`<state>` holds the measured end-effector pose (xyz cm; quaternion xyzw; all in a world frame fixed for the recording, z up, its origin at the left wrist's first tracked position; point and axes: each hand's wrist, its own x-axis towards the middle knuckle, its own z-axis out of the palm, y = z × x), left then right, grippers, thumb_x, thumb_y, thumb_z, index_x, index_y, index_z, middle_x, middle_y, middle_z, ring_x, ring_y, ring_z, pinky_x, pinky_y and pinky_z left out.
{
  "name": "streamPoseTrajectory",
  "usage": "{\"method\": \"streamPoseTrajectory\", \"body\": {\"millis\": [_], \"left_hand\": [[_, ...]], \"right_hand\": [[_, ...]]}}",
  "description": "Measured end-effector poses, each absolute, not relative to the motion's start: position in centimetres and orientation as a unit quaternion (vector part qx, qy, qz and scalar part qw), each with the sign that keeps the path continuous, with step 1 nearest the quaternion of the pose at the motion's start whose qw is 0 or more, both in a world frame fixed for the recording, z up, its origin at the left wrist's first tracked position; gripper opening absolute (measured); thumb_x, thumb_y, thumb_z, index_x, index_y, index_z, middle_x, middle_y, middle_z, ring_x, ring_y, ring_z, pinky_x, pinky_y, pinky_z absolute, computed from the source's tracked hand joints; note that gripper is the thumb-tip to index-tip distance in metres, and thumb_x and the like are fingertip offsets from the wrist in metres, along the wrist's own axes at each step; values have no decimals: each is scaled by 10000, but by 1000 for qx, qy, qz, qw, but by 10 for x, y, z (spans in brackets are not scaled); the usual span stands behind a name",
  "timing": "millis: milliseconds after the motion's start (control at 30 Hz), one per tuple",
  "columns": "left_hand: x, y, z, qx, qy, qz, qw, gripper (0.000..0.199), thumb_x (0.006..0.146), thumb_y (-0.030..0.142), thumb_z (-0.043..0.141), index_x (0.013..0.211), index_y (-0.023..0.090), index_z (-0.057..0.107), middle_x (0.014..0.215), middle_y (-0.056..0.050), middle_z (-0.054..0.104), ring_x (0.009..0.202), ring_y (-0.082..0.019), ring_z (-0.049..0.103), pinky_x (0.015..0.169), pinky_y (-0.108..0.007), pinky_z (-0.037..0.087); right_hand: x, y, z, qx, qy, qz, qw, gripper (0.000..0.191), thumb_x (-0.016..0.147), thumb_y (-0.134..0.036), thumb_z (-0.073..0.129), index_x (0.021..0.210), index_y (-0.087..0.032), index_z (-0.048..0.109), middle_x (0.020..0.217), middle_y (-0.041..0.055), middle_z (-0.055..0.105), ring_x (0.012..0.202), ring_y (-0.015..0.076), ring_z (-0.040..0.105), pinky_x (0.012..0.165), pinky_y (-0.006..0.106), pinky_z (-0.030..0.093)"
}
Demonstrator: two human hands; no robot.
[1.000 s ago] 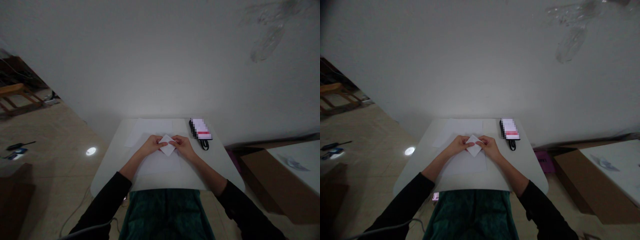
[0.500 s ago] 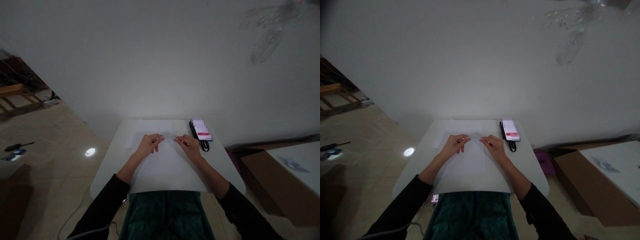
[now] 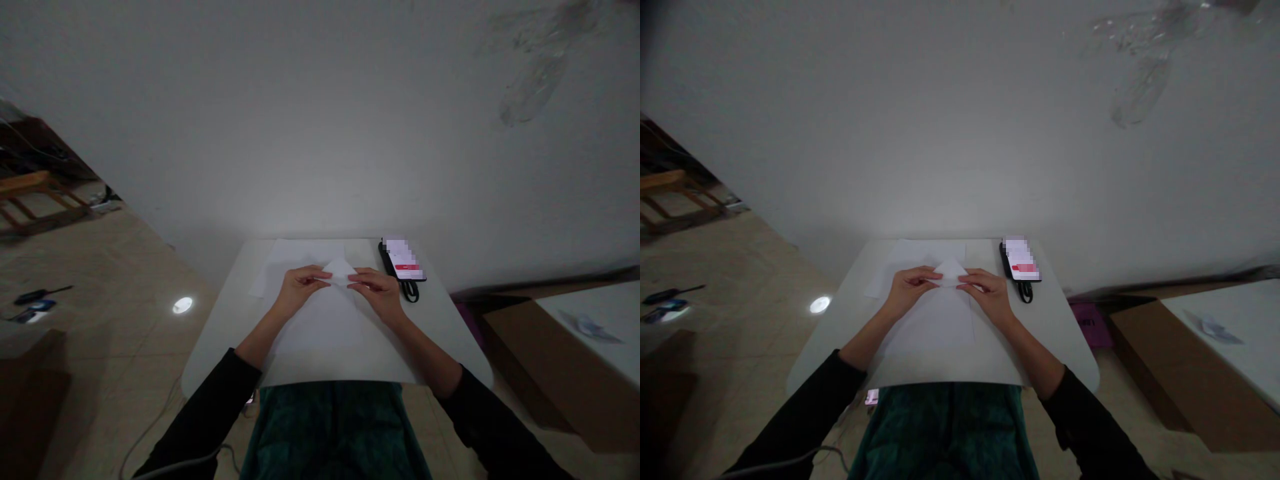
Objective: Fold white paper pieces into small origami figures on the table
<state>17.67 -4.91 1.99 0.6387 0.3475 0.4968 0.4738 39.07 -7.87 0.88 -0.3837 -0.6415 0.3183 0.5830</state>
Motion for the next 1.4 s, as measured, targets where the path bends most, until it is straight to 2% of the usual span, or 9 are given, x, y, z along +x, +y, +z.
{"method": "streamPoseTrajectory", "body": {"millis": [100,233,433,633,733,1000,1133,1300,1400], "left_hand": [[179,-50,22,647,344,515,445,151,678,290,794,797,199,776,948,-70,733,886,-191,665,786,-298,526],[184,-53,19,620,375,526,446,165,666,325,804,748,188,762,888,-64,739,808,-182,670,749,-300,534],[197,-60,17,529,442,547,475,288,578,366,853,649,155,672,745,-46,732,598,-151,647,571,-272,526],[203,-63,17,497,419,551,522,383,583,392,846,616,160,543,786,-51,730,647,-157,671,591,-270,531],[204,-62,15,484,412,561,531,428,566,373,857,618,167,486,777,-36,719,656,-149,673,597,-257,522],[205,-60,11,485,413,562,527,444,588,391,841,627,172,457,754,-25,701,636,-136,654,598,-251,497],[206,-59,10,464,399,575,542,447,587,342,851,717,190,452,713,10,697,640,-140,670,606,-239,499],[204,-56,8,474,405,548,557,534,598,344,848,1030,184,577,769,-12,728,667,-160,683,639,-266,523],[200,-53,7,529,404,480,571,481,614,382,831,1002,149,666,863,-57,740,722,-174,684,690,-284,532]], "right_hand": [[390,-80,11,-382,-644,318,582,99,742,-308,760,839,-298,779,990,38,745,905,229,691,776,383,582],[386,-78,8,-398,-598,338,608,66,708,-324,784,763,-290,771,910,30,752,854,224,697,769,395,591],[379,-75,5,-422,-486,415,643,192,620,-366,835,686,-220,730,789,45,747,643,199,696,667,378,612],[375,-75,7,-449,-440,430,648,240,604,-357,847,702,-186,710,637,40,723,588,202,701,619,348,596],[374,-76,9,-449,-437,431,649,242,609,-355,844,706,-186,702,636,40,723,590,201,702,623,344,591],[374,-75,5,-456,-430,441,642,259,607,-365,843,706,-180,690,623,37,715,578,194,694,636,350,593],[371,-74,6,-441,-412,453,656,307,583,-354,857,692,-196,618,640,5,696,576,183,687,625,348,608],[373,-72,3,-413,-414,454,672,370,589,-346,856,761,-213,557,708,-13,699,602,167,685,644,353,621],[376,-71,0,-425,-448,445,649,357,607,-360,847,772,-208,570,678,-9,692,593,172,686,640,351,617]]}}
